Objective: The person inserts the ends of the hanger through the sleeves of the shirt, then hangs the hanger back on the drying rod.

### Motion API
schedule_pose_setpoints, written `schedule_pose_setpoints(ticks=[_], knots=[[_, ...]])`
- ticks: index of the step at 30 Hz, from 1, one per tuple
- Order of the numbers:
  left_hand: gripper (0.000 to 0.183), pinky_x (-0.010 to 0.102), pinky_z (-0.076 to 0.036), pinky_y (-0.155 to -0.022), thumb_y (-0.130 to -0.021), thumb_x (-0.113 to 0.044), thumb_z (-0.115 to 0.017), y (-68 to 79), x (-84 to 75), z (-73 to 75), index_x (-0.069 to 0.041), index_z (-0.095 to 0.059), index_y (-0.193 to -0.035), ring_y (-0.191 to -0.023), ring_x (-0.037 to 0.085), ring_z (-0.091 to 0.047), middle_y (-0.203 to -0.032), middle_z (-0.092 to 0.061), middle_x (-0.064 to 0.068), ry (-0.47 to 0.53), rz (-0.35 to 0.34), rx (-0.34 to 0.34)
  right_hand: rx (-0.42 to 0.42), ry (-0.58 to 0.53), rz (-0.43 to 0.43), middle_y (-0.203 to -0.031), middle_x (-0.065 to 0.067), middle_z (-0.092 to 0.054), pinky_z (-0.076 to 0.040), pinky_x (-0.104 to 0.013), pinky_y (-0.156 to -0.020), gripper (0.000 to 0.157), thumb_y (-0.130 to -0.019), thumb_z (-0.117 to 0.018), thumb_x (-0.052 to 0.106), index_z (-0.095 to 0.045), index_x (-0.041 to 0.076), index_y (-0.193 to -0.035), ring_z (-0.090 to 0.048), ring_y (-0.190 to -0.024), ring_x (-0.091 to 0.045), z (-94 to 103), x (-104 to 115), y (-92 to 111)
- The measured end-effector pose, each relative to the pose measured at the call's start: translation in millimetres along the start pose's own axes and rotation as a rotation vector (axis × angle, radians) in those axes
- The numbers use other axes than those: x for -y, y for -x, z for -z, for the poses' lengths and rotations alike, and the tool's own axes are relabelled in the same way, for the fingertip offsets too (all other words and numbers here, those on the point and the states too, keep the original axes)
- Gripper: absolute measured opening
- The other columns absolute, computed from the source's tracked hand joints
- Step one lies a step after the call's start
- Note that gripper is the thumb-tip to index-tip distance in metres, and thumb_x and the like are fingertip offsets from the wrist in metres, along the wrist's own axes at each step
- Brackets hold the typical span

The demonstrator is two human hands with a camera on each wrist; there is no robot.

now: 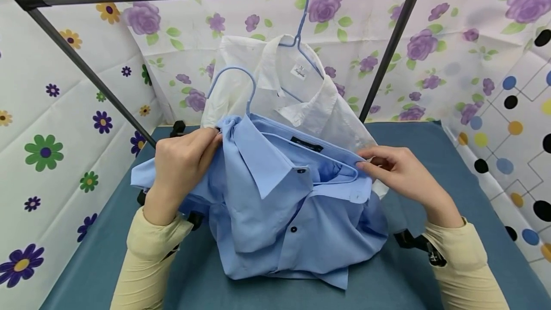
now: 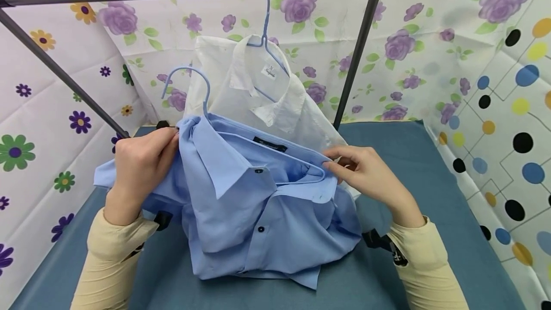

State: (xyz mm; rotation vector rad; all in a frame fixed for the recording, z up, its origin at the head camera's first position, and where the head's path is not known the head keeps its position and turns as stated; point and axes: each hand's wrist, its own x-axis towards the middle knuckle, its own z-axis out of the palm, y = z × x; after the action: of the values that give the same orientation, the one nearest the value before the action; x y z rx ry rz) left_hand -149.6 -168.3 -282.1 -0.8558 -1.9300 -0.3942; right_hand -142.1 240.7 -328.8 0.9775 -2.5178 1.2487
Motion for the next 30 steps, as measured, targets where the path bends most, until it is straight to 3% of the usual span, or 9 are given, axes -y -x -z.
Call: schedule_pose_setpoints(ticks=[10, 16, 23, 30], knots=[[0.03, 0.028, -0.03, -0.035, -0.098, -0.025, -0.049, 2.8, 3.1, -2.5, -0.005, -0.055, -0.076, -0.037, 0.019, -0.046, -0.05, -0.043, 0.001, -0.019, -0.047, 0.064, -0.061, 0.052, 0.017, -0.078, 0.007, -0.064, -0.041, -0.021, -0.047, 0.027, -0.085, -0.065, 0.002, -0.068, 0.018, -0.107, -0.051, -0.053, -0.008, 9.1, 4, 7], [0.029, 0.028, -0.03, -0.035, -0.097, -0.025, -0.05, 1.6, 0.3, -4.8, -0.005, -0.056, -0.077, -0.037, 0.019, -0.046, -0.05, -0.044, 0.001, -0.032, -0.048, 0.059, -0.104, 0.09, 0.051, -0.081, 0.008, -0.065, -0.042, -0.019, -0.051, 0.031, -0.083, -0.066, -0.003, -0.067, 0.015, -0.108, -0.056, -0.059, -0.006, 10.0, 12, 10], [0.03, 0.028, -0.028, -0.034, -0.098, -0.024, -0.048, 0.2, -5.7, -4.4, -0.003, -0.056, -0.078, -0.035, 0.02, -0.044, -0.05, -0.045, 0.003, -0.056, -0.023, 0.048, -0.169, 0.118, 0.134, -0.08, 0.004, -0.065, -0.047, -0.017, -0.059, 0.031, -0.076, -0.066, -0.012, -0.068, 0.008, -0.1, -0.06, -0.066, -0.005, 1.3, 38, 7], [0.029, 0.028, -0.03, -0.034, -0.097, -0.023, -0.05, -0.3, -15.2, -10.6, -0.004, -0.059, -0.079, -0.038, 0.019, -0.048, -0.058, -0.056, 0.005, -0.019, -0.059, 0.03, -0.186, 0.066, 0.232, -0.08, 0.003, -0.065, -0.048, -0.017, -0.058, 0.028, -0.077, -0.065, -0.01, -0.068, 0.009, -0.098, -0.059, -0.063, -0.003, -21.6, 56, 1]])
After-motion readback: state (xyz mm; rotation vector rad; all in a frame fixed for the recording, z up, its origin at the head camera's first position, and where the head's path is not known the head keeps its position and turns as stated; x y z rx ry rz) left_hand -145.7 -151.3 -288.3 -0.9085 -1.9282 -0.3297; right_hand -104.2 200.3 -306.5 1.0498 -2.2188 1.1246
